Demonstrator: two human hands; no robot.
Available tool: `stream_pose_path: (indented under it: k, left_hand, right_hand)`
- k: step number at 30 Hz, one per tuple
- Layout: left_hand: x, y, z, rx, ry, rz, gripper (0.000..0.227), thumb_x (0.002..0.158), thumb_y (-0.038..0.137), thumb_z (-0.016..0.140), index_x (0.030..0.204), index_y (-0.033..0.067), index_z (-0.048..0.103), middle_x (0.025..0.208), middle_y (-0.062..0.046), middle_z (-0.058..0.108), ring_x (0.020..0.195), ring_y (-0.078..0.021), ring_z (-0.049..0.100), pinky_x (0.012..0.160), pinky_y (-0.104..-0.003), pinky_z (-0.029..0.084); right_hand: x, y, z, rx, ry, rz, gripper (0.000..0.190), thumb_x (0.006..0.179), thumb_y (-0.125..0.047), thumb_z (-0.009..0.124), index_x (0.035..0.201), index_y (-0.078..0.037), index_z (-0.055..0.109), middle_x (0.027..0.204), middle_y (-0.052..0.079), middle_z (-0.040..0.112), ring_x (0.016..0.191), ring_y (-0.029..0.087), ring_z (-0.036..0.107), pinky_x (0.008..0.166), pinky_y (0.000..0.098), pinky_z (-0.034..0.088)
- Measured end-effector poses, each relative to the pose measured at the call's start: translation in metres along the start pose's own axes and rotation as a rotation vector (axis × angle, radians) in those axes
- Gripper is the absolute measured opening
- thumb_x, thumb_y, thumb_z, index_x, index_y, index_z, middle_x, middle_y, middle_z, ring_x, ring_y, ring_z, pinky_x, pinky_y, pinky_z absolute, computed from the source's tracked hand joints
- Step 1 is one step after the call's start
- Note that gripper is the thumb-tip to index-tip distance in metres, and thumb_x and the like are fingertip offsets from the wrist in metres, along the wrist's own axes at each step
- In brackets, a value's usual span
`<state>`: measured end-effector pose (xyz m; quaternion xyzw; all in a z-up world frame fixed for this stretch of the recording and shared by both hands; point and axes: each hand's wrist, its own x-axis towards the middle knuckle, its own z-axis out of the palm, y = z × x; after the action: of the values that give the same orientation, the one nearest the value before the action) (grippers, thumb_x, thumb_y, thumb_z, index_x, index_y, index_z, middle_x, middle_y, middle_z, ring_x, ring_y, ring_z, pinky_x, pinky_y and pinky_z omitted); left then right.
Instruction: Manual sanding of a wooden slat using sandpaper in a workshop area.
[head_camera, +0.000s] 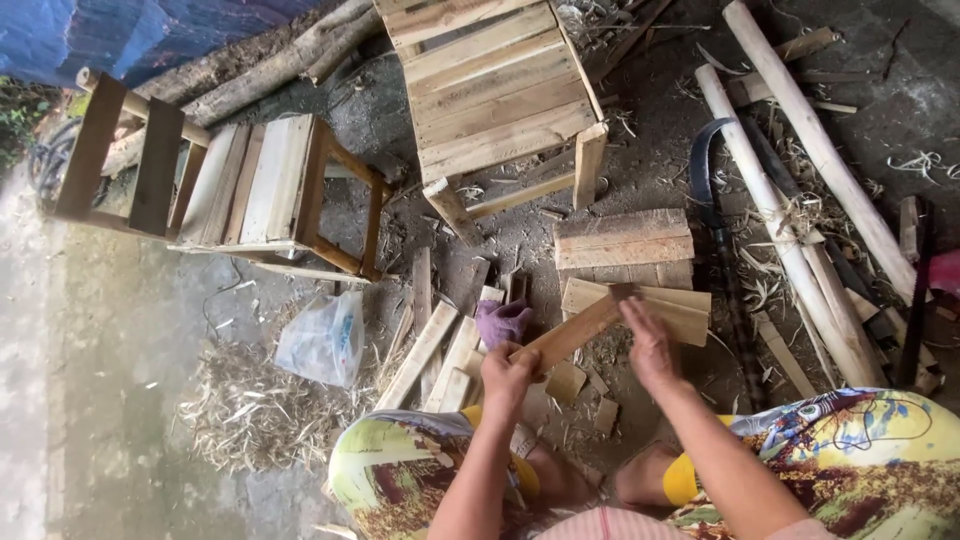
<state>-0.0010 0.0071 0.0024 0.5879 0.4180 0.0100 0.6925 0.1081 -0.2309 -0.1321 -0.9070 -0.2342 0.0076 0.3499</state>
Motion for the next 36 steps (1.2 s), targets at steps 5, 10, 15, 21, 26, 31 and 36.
stream_pose_path:
  k: [5, 10, 15, 21, 26, 31, 36]
  left_hand:
    - [-0.006, 0.009, 0.003, 0.398, -0.011, 0.208, 0.058, 0.070, 0.009, 0.083, 0.127, 0.0050, 0.071, 0.100, -0.029, 0.073, 0.061, -0.0286, 0.074, 0.057, -0.038, 0.061]
    - [-0.022, 0.018, 0.001, 0.839, -0.171, 0.416, 0.073, 0.065, 0.007, 0.078, 0.136, 0.0044, 0.062, 0.123, -0.021, 0.048, 0.103, -0.0530, 0.065, 0.091, -0.056, 0.060]
    - [-0.007, -0.001, -0.005, 1.088, -0.202, 0.435, 0.070, 0.076, 0.017, 0.073, 0.144, 0.0116, 0.055, 0.120, -0.020, 0.056, 0.099, -0.0501, 0.068, 0.088, -0.060, 0.058]
    - [-0.023, 0.047, -0.013, 1.050, -0.402, 0.052, 0.063, 0.083, 0.063, 0.048, 0.127, 0.0236, 0.068, 0.117, -0.014, 0.071, 0.114, -0.0403, 0.066, 0.098, -0.053, 0.052]
    - [-0.019, 0.040, -0.011, 0.869, -0.419, -0.032, 0.062, 0.081, 0.063, 0.054, 0.126, 0.0249, 0.073, 0.102, -0.014, 0.075, 0.084, -0.0328, 0.075, 0.087, -0.046, 0.057]
    - [-0.007, 0.020, -0.010, 0.795, -0.430, 0.000, 0.058, 0.082, 0.061, 0.055, 0.119, 0.0211, 0.076, 0.082, -0.016, 0.072, 0.062, -0.0302, 0.071, 0.074, -0.045, 0.057]
    - [0.004, 0.005, -0.013, 0.742, -0.432, -0.009, 0.050, 0.083, 0.055, 0.055, 0.099, 0.0140, 0.078, 0.055, -0.012, 0.060, 0.054, -0.0253, 0.067, 0.065, -0.041, 0.054]
  right_hand:
    - [-0.001, 0.065, 0.034, -0.294, 0.167, 0.038, 0.061, 0.085, 0.002, 0.061, 0.140, -0.021, 0.061, 0.146, 0.004, 0.060, 0.136, 0.026, 0.055, 0.116, 0.0391, 0.045]
    - [0.001, 0.051, 0.020, -0.105, 0.177, 0.082, 0.062, 0.086, 0.010, 0.055, 0.141, -0.017, 0.062, 0.143, 0.012, 0.061, 0.132, 0.034, 0.057, 0.113, 0.0441, 0.046]
    - [0.001, -0.036, -0.017, 0.126, 0.113, 0.231, 0.071, 0.090, 0.015, 0.048, 0.151, -0.020, 0.057, 0.121, 0.022, 0.068, 0.111, 0.038, 0.067, 0.106, 0.0468, 0.051]
    - [-0.025, -0.131, -0.032, 0.259, -0.014, -0.240, 0.053, 0.096, 0.001, 0.044, 0.145, -0.014, 0.058, 0.141, 0.020, 0.059, 0.132, 0.037, 0.054, 0.115, 0.0494, 0.038]
    - [0.002, -0.051, 0.006, 0.007, -0.035, -0.260, 0.074, 0.087, 0.017, 0.043, 0.149, -0.021, 0.052, 0.150, 0.010, 0.051, 0.139, 0.032, 0.046, 0.119, 0.0473, 0.036]
    - [0.022, 0.006, -0.013, -0.011, 0.061, 0.050, 0.070, 0.091, 0.019, 0.044, 0.150, -0.017, 0.051, 0.149, 0.015, 0.053, 0.137, 0.035, 0.050, 0.119, 0.0496, 0.037]
    - [0.016, -0.037, -0.011, 0.044, 0.166, 0.003, 0.060, 0.093, 0.017, 0.044, 0.145, -0.009, 0.055, 0.145, 0.018, 0.057, 0.132, 0.037, 0.055, 0.114, 0.0483, 0.042]
